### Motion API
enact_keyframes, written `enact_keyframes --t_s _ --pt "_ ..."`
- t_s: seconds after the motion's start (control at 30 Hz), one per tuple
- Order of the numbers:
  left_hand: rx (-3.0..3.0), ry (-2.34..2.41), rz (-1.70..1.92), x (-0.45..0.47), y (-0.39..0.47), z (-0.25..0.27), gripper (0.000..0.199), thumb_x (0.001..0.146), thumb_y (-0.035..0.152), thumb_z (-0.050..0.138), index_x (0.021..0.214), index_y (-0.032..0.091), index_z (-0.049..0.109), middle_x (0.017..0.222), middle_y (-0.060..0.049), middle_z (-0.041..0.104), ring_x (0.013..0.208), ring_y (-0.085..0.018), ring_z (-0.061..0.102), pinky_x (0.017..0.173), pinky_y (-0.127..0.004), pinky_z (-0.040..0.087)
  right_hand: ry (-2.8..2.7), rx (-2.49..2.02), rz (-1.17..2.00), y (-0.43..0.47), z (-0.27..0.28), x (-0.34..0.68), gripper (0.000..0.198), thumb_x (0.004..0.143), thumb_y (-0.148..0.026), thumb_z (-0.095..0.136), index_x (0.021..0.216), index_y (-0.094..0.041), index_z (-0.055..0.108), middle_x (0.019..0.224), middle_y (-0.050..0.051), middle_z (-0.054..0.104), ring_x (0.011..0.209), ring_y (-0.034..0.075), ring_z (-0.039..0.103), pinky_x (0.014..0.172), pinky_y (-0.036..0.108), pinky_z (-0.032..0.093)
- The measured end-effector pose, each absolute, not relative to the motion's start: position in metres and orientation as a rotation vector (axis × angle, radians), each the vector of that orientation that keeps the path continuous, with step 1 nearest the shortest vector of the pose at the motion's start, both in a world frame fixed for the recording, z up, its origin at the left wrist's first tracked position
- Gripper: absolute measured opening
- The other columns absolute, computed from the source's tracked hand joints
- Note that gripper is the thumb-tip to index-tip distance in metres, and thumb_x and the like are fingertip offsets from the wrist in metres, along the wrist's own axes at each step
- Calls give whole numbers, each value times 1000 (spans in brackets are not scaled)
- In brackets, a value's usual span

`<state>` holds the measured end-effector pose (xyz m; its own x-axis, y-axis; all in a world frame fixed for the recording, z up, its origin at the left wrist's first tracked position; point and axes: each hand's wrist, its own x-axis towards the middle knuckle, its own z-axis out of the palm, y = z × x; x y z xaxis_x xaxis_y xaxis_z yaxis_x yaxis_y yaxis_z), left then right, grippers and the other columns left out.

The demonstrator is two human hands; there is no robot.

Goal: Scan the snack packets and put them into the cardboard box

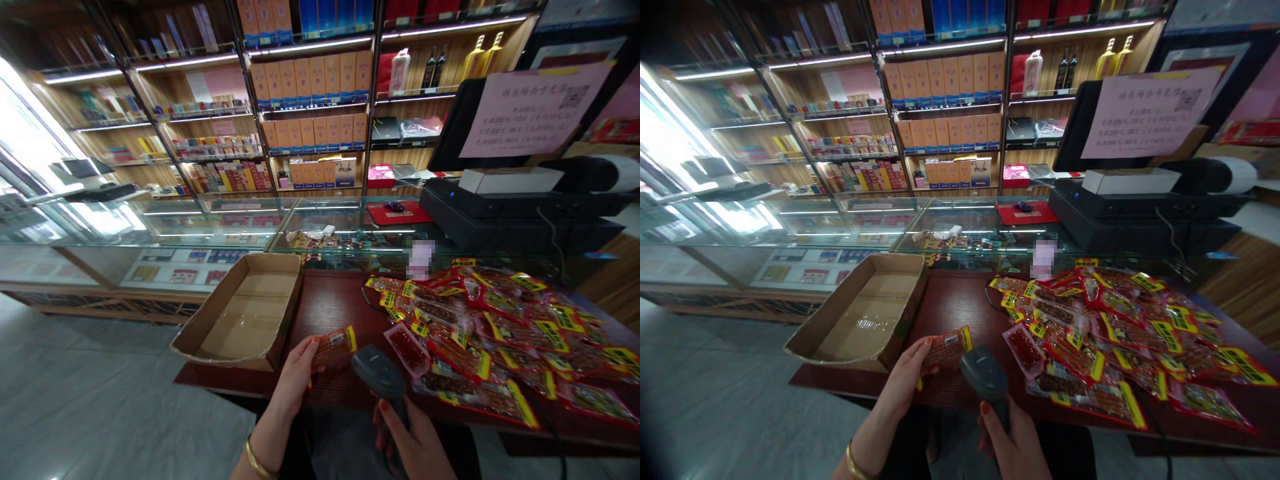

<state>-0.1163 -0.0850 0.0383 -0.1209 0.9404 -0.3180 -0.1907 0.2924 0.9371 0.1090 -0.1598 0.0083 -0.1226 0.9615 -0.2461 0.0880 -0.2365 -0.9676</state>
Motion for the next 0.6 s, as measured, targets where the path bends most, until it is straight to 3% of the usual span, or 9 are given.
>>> enact_keyframes --t_s 0.13,0.23,0.33,0.47,0.53,0.6 --pt "875 1368 1219 -119 -88 51 56 77 64 71 109 18 75 107 -10 77 95 -25 71 70 -27 56 -1235 -1348 1473 -160 4 110 62 88 -79 52 85 -19 66 58 1 67 51 16 60 49 25 45" --pt "1200 1621 1482 -143 -84 71 50 87 60 61 113 19 73 115 -10 76 106 -26 69 88 -35 56 -1212 -1336 1472 -160 1 113 63 87 -80 52 85 -19 66 59 2 68 50 16 60 46 25 44" --pt "1585 2033 1468 -178 -72 93 40 96 46 52 119 20 72 120 -11 75 114 -28 67 105 -44 48 -1164 -1338 1482 -161 0 119 62 87 -80 52 84 -20 65 58 0 66 48 15 58 44 25 42" --pt "1849 2463 1191 -188 -54 107 43 94 39 57 133 20 64 135 -15 68 135 -36 53 117 -61 28 -1113 -1333 1487 -163 0 125 61 86 -79 56 82 -19 66 58 0 66 48 15 59 47 26 46" --pt "2076 2321 1198 -164 -46 101 40 96 35 57 133 22 64 137 -12 67 138 -34 50 119 -59 27 -1080 -1340 1477 -165 0 127 62 84 -80 58 81 -19 66 57 1 67 48 15 60 48 27 48" --pt "2336 1902 1122 -125 -38 87 35 99 30 52 130 24 66 131 -10 71 129 -28 59 115 -49 37 -1027 -1357 1454 -167 2 127 62 82 -81 60 79 -19 66 56 1 67 47 15 59 48 27 48"
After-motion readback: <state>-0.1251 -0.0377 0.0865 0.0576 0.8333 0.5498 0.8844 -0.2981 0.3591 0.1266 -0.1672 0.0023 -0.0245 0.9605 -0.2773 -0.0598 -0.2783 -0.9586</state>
